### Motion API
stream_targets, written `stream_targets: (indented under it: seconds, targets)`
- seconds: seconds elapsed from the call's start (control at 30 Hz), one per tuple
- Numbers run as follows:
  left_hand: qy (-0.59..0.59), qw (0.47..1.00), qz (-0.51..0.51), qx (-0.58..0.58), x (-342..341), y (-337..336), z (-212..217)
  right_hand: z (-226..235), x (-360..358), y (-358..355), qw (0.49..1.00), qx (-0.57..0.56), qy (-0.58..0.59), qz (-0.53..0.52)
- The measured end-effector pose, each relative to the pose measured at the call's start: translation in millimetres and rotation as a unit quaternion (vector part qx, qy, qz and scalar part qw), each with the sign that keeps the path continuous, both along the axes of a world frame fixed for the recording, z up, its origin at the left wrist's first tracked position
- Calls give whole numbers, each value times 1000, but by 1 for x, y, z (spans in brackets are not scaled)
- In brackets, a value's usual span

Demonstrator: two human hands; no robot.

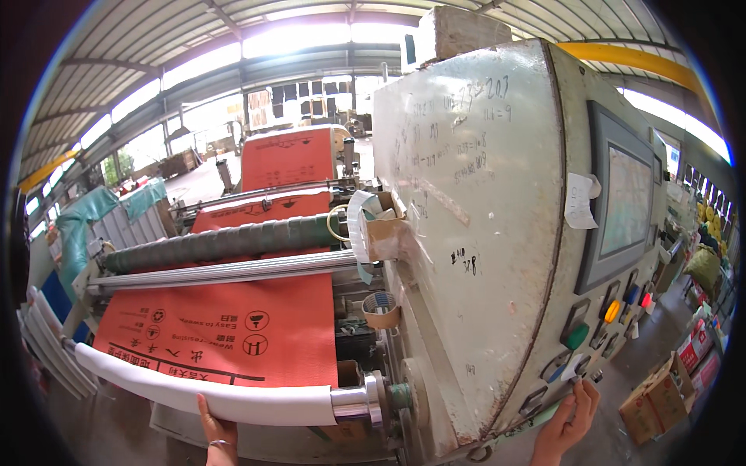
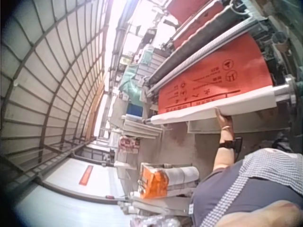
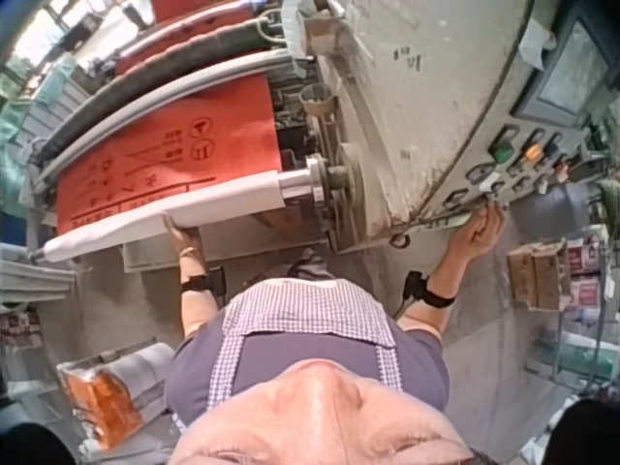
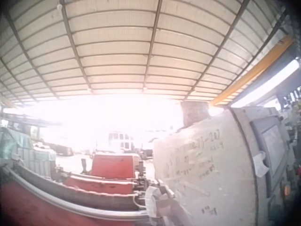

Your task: Operating an industrial laminating or printing machine for protective floor film, including material adjustment and control panel use.

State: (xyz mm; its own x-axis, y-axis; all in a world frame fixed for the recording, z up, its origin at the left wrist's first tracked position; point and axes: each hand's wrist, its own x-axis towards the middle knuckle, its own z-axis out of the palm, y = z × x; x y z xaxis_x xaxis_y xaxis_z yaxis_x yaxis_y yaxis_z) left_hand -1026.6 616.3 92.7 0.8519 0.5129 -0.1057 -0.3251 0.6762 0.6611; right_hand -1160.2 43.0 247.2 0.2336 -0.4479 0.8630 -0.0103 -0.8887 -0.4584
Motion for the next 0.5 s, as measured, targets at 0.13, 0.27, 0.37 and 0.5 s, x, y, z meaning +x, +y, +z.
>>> stream_targets:
  seconds: [0.13, 0.27, 0.37, 0.5]
  targets:
    - [2, 1000, 8, 4, 2, 4, -7, -6, 2, -5, 999, -29, -1, -18]
    - [-2, 1000, 3, 4, 1, 2, -6, -14, 2, -11, 1000, -16, -19, -1]
    - [1, 1000, 6, 9, 1, -1, -3, -14, 2, -11, 1000, 0, -23, 4]
    - [-7, 1000, 8, 14, -1, 0, -1, -14, -2, -12, 1000, -12, -3, 11]
